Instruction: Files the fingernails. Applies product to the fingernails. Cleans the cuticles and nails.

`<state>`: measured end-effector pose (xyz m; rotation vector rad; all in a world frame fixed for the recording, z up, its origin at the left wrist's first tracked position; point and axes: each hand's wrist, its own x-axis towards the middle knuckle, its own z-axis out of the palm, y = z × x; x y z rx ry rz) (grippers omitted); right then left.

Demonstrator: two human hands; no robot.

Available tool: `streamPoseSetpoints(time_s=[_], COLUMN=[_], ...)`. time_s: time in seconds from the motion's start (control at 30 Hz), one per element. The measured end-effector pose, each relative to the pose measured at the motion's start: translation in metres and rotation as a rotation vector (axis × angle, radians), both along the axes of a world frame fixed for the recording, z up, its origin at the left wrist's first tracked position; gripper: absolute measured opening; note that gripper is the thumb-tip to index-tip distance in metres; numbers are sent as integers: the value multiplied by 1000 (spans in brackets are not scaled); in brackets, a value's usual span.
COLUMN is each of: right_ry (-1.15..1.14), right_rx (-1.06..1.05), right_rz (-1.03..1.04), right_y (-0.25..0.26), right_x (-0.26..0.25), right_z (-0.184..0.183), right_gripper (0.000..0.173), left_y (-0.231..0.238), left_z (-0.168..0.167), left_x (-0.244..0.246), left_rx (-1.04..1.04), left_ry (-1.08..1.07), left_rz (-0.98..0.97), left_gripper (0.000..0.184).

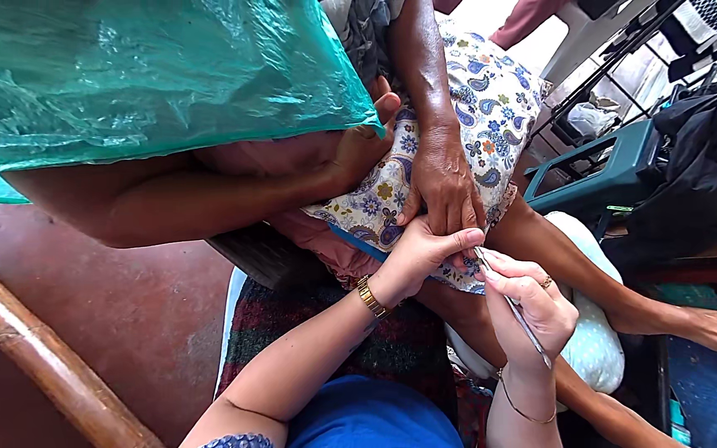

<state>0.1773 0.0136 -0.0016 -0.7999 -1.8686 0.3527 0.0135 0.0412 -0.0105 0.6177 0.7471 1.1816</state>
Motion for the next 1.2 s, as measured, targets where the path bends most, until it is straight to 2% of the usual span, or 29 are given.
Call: streamPoseSetpoints(time_s=[0.17, 0.3, 0.6, 1.2], right_ry=[-62, -36, -74, -133], right_rx=[53, -2, 18, 55], right_rz=[-21, 10, -9, -57], right_y=[0, -2, -2, -3], right_x=[-2, 1, 0, -2], right_z=[0, 3, 4, 2], right_gripper=[13, 13, 13, 15], left_y=[-1, -1, 0, -1], left_z=[2, 1, -1, -1], left_x=[0, 0, 1, 5], left_rx=[-20, -11, 24, 23], left_ry=[17, 18, 25, 43], left_rz=[20, 19, 23, 56], left_gripper=[8, 9, 13, 10])
